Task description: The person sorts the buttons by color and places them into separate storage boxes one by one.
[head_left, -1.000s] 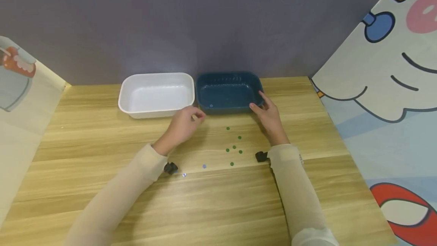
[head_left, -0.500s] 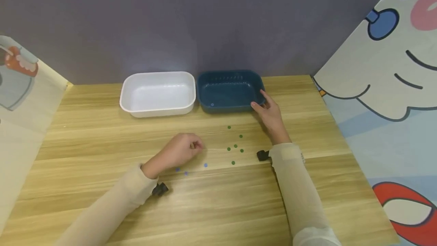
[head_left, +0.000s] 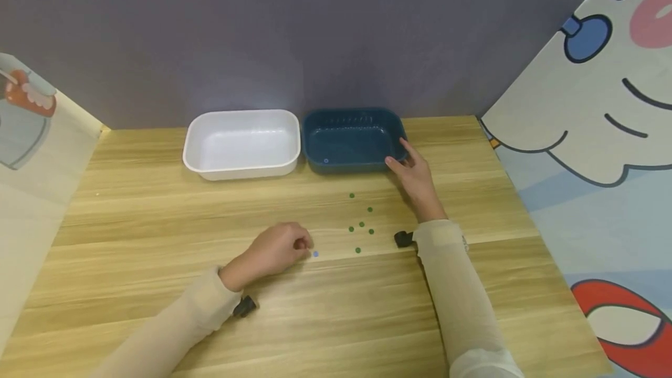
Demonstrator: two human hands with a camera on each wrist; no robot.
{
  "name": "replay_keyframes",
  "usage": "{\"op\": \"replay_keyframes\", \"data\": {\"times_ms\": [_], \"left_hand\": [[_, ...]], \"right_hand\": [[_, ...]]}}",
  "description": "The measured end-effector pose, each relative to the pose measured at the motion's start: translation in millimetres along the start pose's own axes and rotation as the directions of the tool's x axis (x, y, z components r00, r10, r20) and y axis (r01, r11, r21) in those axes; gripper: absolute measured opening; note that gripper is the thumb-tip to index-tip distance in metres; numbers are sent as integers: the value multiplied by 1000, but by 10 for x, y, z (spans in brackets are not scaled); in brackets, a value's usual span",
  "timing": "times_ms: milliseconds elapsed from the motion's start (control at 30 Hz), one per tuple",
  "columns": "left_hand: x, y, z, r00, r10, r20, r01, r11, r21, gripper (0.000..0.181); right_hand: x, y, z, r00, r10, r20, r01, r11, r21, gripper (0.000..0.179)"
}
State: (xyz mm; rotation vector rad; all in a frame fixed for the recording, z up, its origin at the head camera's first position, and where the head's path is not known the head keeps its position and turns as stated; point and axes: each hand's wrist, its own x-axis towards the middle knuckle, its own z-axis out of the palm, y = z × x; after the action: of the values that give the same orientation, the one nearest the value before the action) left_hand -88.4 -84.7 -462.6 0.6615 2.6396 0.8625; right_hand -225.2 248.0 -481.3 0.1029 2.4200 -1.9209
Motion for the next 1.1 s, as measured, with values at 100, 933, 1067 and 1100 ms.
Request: {"op": "replay_keyframes", "data": {"times_ms": [100, 933, 1067, 1100], "left_hand": [[-7, 17, 21, 1000, 12, 2, -12, 1000, 19, 9], [45, 154, 132, 992, 129, -11, -123, 963, 239, 4], [54, 164, 138, 990, 140, -8, -133, 957, 259, 4], [55, 165, 140, 990, 141, -6, -135, 955, 264, 4]], "right_hand": [[-5, -15, 5, 1000, -4, 0, 4, 1000, 1, 77], [-23, -61, 0, 1000, 12, 10, -12, 1000, 0, 78], [-34, -67, -1, 1000, 17, 7, -17, 1000, -11, 77], [-35, -66, -1, 1000, 20, 4, -20, 1000, -15, 77]]}}
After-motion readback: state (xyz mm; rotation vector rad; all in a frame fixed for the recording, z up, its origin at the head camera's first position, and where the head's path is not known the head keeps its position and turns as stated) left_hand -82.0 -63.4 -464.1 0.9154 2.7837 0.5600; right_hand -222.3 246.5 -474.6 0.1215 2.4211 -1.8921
